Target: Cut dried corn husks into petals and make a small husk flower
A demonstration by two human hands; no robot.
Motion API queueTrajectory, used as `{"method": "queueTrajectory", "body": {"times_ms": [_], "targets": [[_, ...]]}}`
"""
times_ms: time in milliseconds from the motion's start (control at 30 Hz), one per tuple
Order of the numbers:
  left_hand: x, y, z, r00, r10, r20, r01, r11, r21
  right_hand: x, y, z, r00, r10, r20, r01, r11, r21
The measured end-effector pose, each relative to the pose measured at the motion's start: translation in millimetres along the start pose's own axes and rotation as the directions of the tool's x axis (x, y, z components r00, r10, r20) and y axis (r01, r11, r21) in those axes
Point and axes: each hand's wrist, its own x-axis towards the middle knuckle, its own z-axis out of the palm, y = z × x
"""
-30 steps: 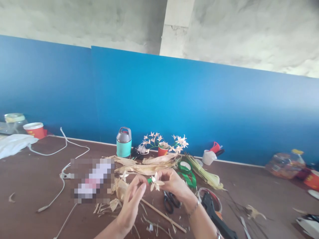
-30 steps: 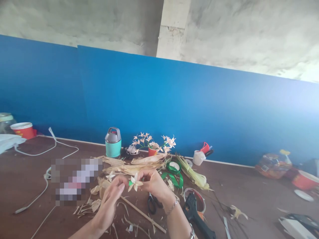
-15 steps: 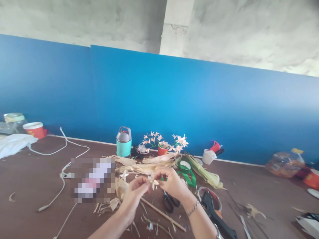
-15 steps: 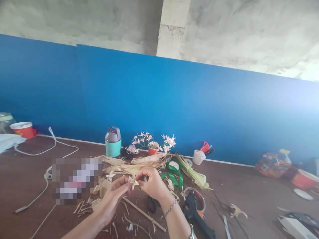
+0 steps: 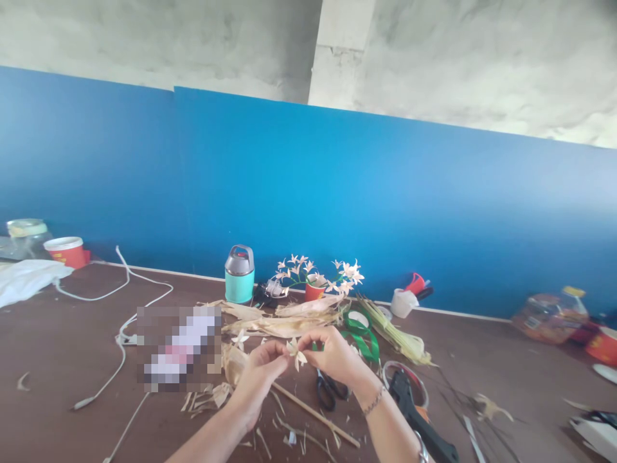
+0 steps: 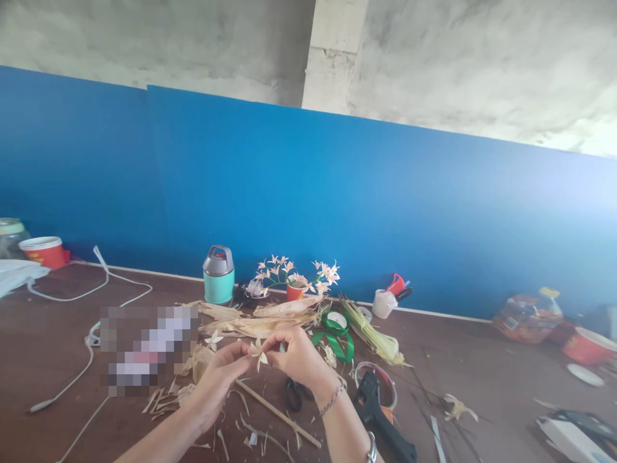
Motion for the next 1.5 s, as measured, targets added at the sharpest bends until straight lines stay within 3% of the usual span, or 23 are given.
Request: {"method": "queueTrajectory", "body": {"times_ms": [333,600,767,1067,1233,1500], "targets": [[-0.6,-1.9,-0.5,0.999,-0.013,0.05,0.018,0.993,-0.119,1.4,2.0,1.3,0.999,-0.051,0.011,0.05,0.996,0.078],[2.6,-2.5,-5.2,0.998,0.048,0.05,-0.044,0.995,-0.093,1.8,7.8,3.3,0.998,0.05,-0.042,-0.044,0.992,0.118],[3.8,-4.2,-9.0,0.997,0.079,0.024,-0.078,0.996,-0.045,0.7,3.6,3.8,0.998,0.063,0.003,-0.063,0.995,0.071],[4.1,-6.6,-10.4,0.996,0.09,0.028,-0.089,0.996,-0.029,1.7,8.3,7.7,0.995,0.063,0.076,-0.082,0.956,0.282],[4.7,-6.0,-12.6,0.987,0.143,0.077,-0.143,0.99,-0.016,1.3,14.7,6.0,0.992,0.047,0.119,-0.067,0.983,0.171],[4.5,0.7,-8.6,0.993,0.064,0.102,-0.077,0.989,0.129,-2.1,15.7,4.9,0.965,0.108,0.24,-0.117,0.993,0.027]]}}
